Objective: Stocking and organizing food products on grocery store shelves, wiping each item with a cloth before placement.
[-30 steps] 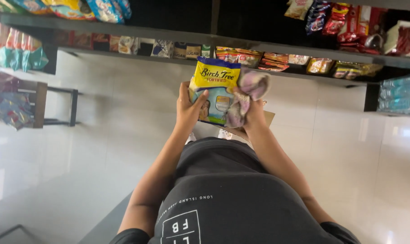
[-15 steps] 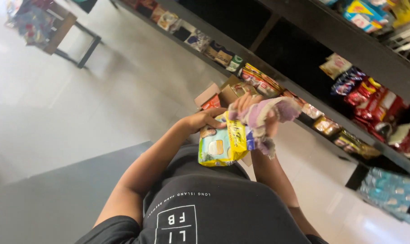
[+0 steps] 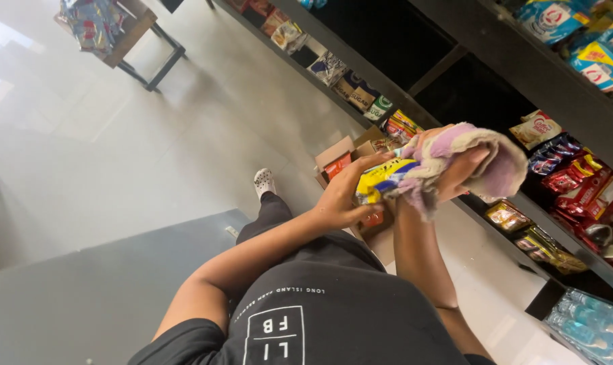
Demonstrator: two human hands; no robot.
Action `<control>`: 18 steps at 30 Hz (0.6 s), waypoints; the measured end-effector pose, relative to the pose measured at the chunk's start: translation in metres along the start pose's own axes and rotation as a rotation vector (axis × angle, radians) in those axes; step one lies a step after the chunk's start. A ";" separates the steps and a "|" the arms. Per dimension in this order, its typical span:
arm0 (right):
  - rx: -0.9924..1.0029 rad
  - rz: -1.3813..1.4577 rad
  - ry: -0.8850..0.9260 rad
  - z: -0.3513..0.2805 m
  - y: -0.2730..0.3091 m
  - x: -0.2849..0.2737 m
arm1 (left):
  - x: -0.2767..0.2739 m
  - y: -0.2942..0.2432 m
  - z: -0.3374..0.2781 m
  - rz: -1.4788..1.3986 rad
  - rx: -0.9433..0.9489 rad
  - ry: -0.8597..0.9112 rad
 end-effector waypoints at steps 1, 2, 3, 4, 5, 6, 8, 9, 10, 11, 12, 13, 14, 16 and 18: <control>-0.032 -0.080 0.003 -0.013 -0.010 0.005 | -0.006 0.016 -0.002 -0.011 -0.040 -0.026; -0.064 -0.164 0.006 -0.026 -0.020 0.010 | -0.013 0.032 -0.005 -0.025 -0.081 -0.049; -0.065 -0.176 -0.001 -0.016 -0.021 0.015 | -0.017 0.046 -0.008 -0.033 -0.075 -0.040; -0.131 -0.321 -0.044 -0.008 -0.015 0.018 | -0.029 0.065 -0.012 -0.111 -0.137 -0.115; -0.198 -0.465 -0.085 -0.001 -0.009 0.022 | -0.042 0.086 -0.017 -0.188 -0.201 -0.190; -0.195 -0.478 -0.089 0.016 0.011 0.026 | -0.055 0.085 -0.016 -0.194 -0.200 -0.177; 0.414 0.677 -0.286 0.044 -0.003 0.029 | -0.085 0.122 -0.027 -0.576 -0.644 -0.374; 0.409 0.668 -0.296 0.055 0.030 0.049 | -0.092 0.122 -0.015 -0.579 -0.642 -0.359; 0.205 0.867 -0.104 0.073 0.084 0.081 | -0.112 0.122 -0.009 -0.471 -0.619 -0.491; -0.004 1.052 0.096 0.083 0.142 0.108 | -0.132 0.120 -0.004 -0.361 -0.593 -0.620; -0.003 1.046 0.099 0.041 0.156 0.122 | -0.145 0.138 -0.003 -0.366 -0.597 -0.617; -0.070 0.655 0.258 -0.005 0.177 0.149 | -0.159 0.152 0.000 -0.367 -0.540 -0.617; -0.137 0.264 0.396 -0.051 0.193 0.179 | -0.175 0.166 0.007 -0.366 -0.474 -0.620; -0.060 0.263 0.514 -0.045 0.207 0.197 | -0.208 0.171 0.003 -0.325 -0.524 -0.636; 0.007 0.279 0.633 -0.059 0.203 0.228 | -0.235 0.160 0.003 -0.277 -0.565 -0.672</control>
Point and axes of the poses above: each hand's wrist, its own z-axis towards the middle knuckle, its own x-axis out of the palm, y = z × x, the point moved 9 cm from there along z, towards the middle knuckle, and after that the axes turned 4 degrees about -y, right-handed, at the moved point
